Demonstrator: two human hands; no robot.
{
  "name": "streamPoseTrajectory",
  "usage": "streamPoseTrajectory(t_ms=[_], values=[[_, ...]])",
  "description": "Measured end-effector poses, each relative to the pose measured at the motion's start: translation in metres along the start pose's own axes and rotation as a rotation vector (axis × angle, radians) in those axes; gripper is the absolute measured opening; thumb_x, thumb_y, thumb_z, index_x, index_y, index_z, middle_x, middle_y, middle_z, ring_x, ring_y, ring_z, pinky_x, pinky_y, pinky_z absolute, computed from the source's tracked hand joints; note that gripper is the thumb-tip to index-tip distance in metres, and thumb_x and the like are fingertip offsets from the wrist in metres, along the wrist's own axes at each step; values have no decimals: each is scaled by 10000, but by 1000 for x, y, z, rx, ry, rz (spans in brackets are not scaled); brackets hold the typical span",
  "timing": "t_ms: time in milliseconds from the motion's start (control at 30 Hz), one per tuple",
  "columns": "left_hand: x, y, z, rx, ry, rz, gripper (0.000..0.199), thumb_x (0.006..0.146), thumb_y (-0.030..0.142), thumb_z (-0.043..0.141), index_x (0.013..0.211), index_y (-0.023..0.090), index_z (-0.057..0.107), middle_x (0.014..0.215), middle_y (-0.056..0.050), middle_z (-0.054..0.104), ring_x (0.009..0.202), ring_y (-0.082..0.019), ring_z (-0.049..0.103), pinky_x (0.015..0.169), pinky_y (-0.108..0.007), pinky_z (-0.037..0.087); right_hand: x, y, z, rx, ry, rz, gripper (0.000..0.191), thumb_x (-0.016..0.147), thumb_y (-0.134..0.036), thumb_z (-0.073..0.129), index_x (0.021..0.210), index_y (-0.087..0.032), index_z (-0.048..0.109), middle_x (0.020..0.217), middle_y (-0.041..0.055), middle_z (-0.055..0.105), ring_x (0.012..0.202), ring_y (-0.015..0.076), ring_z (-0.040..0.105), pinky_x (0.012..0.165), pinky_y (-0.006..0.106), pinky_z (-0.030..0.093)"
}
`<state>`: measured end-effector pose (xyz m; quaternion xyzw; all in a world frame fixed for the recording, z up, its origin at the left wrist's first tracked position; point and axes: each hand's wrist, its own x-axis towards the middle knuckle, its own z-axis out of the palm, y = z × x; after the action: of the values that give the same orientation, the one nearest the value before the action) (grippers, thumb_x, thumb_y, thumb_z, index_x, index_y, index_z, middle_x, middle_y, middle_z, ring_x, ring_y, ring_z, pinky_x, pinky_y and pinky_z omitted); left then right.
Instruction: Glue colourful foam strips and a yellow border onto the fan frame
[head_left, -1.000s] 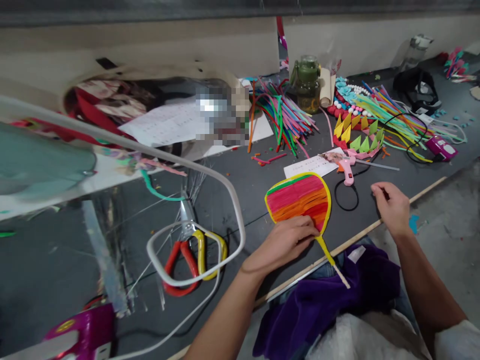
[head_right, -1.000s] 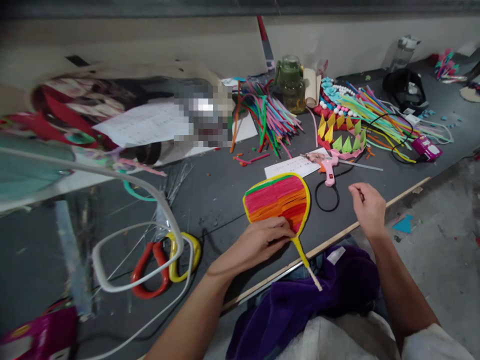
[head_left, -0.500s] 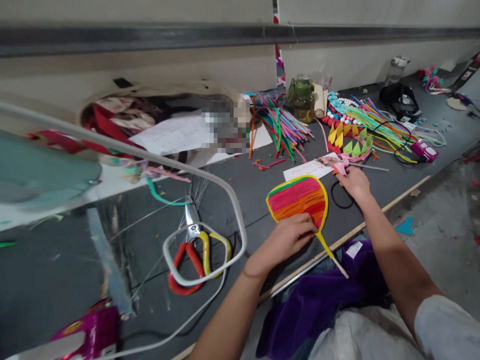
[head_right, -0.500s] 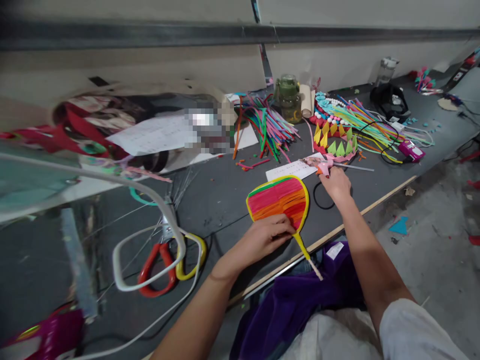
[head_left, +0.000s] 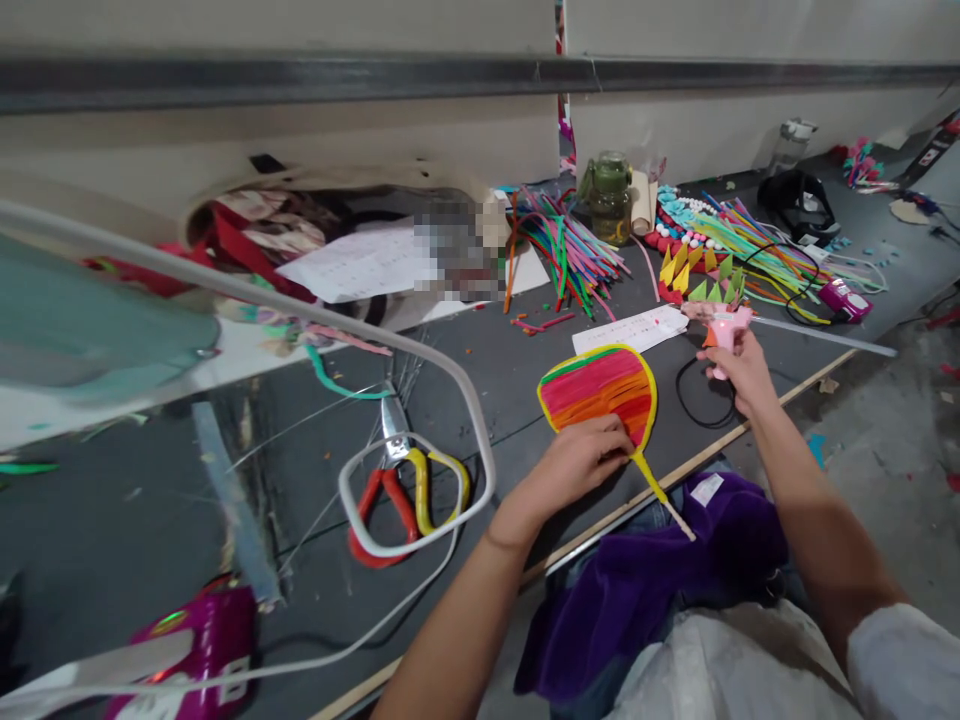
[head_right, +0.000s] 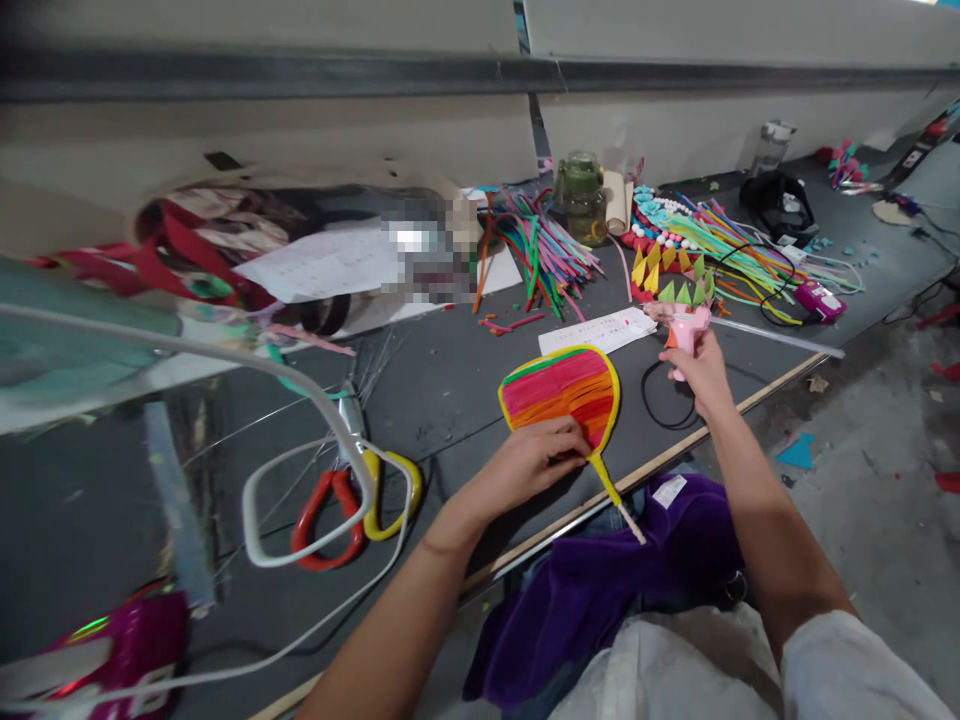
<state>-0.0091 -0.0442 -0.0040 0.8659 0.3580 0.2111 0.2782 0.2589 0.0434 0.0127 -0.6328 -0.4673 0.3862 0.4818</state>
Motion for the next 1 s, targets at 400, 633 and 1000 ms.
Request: streamPoseTrajectory(t_ms=[400,633,1000], values=[[0,4,-4,-29,-10,-47,140,966,179,531,943,195,669,940,-37,637,843,-146,618,747,-222,449,-105,13,-55,117,-328,208,392,775,-461,751,983,-140,667,513,-33,566,427,94,451,398,213,347],[0,6,-6,-25,-26,-56,184,982,208,502,966,194,684,935,-42,640,841,-143,620,747,-223,455,-145,21,-58,-5,-524,143,340,885,-501,648,921,-164,676,537,-31,542,446,96,449,445,229,343],[1,7,-6,-1,11,-42,227,986,220,498,1092,210,699,965,-44,683,865,-143,654,742,-216,466,-154,39,-39,-85,-515,166,462,903,-471,611,543,-226,457,412,-40,468,388,101,425,429,235,334]])
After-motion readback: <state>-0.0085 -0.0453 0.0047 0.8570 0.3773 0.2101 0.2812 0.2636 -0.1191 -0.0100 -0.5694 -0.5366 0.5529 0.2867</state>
